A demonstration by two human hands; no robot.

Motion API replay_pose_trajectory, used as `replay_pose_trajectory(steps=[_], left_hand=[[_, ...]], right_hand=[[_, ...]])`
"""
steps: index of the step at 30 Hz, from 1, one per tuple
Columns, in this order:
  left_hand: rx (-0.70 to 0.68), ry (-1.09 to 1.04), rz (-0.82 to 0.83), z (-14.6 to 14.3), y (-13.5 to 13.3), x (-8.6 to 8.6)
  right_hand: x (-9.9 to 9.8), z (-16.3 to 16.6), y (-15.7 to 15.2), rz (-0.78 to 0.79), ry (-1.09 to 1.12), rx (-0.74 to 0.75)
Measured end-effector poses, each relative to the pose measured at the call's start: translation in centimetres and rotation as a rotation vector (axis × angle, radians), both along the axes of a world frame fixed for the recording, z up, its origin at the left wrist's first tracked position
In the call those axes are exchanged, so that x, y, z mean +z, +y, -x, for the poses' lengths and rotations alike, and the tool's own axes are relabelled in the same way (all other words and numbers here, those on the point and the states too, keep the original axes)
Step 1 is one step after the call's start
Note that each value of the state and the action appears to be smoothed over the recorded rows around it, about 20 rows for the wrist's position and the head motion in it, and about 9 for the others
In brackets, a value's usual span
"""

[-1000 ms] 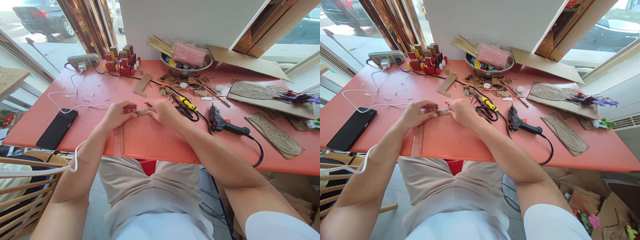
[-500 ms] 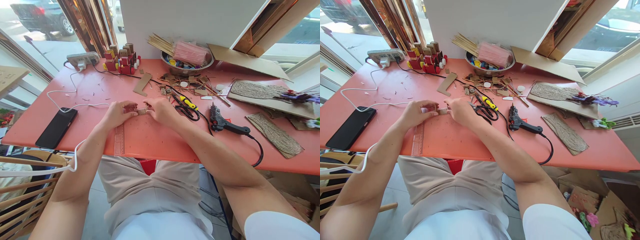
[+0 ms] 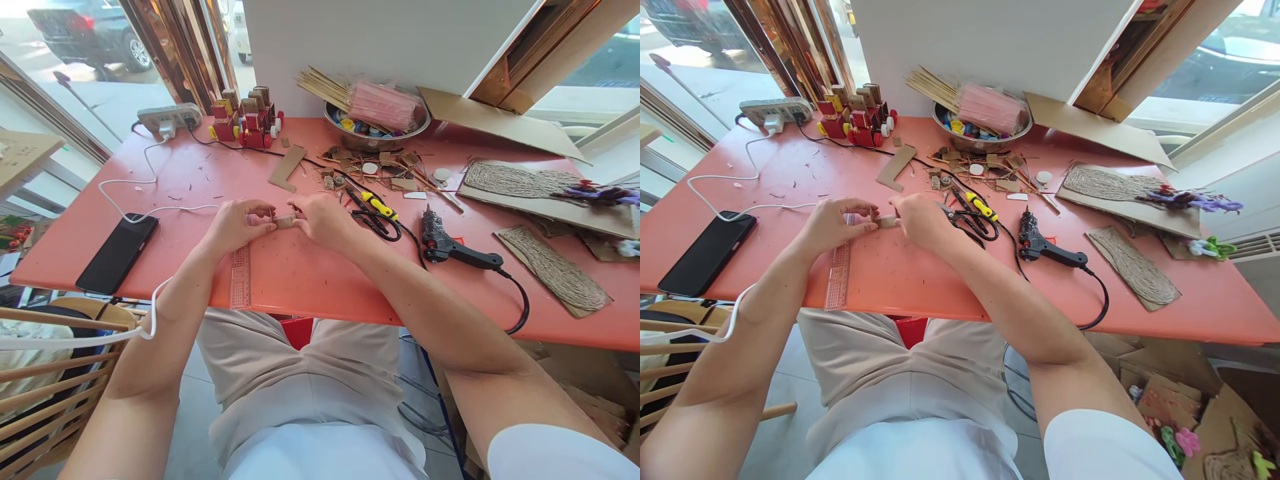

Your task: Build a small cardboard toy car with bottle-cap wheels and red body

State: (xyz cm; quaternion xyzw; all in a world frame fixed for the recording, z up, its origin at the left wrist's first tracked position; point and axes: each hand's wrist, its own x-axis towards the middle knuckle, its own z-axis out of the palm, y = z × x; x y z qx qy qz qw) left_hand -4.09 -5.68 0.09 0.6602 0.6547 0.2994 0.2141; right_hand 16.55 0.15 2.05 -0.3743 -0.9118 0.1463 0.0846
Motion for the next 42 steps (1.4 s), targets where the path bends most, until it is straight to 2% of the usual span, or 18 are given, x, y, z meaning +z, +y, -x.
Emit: replay_pose_trajectory(steps=[14, 24, 27, 31, 36, 42], left_hand=[[-0.012, -0.037, -0.009, -0.2, 0.1, 0.0], [-0.027, -0.062, -0.017, 0.1, 0.2, -0.2], [-0.024, -0.089, 0.003, 0.0, 0.2, -0.3], [-0.026, -0.091, 0.005, -0.1, 0.2, -0.3], [-0.020, -0.060, -0.003, -0.1, 0.1, -0.1], [-0.030, -0.052, -0.009, -0.1, 0.0, -0.1]], right_hand=[[-0.2, -0.1, -0.1, -0.014, -0.001, 0.010], [-0.8, -1.5, 0.0, -0.030, 0.195, 0.080], [-0.2, -2.4, 0.3, -0.023, 0.249, 0.048], [0.1, -3.2, 0.9, 0.061, 0.284, 0.010], [-0.8, -2.6, 1.2, 0.092, 0.326, 0.044], [-1.2, -1.3, 1.0, 0.058, 0.299, 0.040]])
